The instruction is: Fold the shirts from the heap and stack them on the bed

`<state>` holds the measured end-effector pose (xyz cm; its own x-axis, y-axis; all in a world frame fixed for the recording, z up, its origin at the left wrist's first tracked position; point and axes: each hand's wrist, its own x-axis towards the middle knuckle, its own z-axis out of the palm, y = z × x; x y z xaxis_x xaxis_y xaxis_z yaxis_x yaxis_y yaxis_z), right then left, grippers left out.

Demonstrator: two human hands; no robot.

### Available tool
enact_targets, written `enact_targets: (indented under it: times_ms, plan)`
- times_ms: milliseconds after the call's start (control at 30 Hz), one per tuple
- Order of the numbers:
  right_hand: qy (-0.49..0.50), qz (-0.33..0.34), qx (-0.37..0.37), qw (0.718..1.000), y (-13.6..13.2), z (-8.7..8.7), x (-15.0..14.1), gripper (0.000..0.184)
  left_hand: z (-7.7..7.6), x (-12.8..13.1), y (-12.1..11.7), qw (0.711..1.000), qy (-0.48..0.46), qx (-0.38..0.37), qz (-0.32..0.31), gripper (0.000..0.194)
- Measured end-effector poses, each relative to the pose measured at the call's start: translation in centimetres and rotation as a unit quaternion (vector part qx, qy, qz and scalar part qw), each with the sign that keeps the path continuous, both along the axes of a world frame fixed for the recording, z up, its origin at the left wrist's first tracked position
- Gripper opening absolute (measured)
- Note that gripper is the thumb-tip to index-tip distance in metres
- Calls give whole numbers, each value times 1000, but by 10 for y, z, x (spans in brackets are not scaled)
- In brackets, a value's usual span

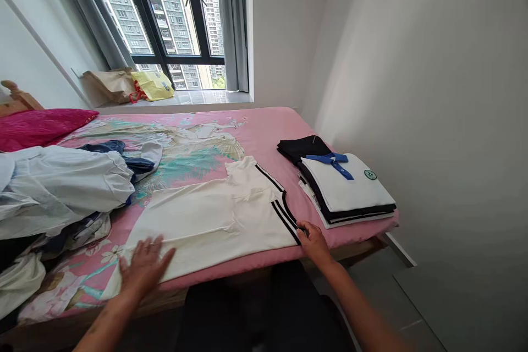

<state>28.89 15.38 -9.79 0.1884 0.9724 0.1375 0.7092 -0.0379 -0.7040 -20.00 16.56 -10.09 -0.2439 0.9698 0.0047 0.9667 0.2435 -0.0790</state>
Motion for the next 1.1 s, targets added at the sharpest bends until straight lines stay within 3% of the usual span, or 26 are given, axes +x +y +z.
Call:
enact_targets:
  times_ms: [100, 233, 433, 667, 767, 867, 1000, 1100]
  plan:
    - [-77, 37, -54, 995, 2, 5, 4, 35, 3, -56, -10, 1000, -14, -13, 14, 66]
    - [-126, 58, -83, 987, 11, 6, 0, 32, 14, -91, -26, 998, -39, -34, -31, 59]
    - [-214, 68, -159, 961, 26, 4, -2, 28, 25, -101, -32, 998, -56, -37, 9, 57]
    - [-234, 75, -229, 942, 28, 9, -8, 28, 34, -85, -5, 996, -84, -26, 6, 50]
    - [-214, 74, -229, 947, 31, 14, -9, 23, 45, -81, 8, 994, -105, -23, -2, 30]
    - [-113, 60, -249, 960, 31, 20, -9, 19, 57, -82, 14, 988, -151, -25, -8, 15]
    - [26, 62, -310, 948, 28, 26, -8, 19, 64, -87, 7, 966, -254, -42, -14, 32]
    - [95, 65, -347, 931, 26, 30, -5, 17, 59, -97, -2, 915, -390, -96, 43, 43]
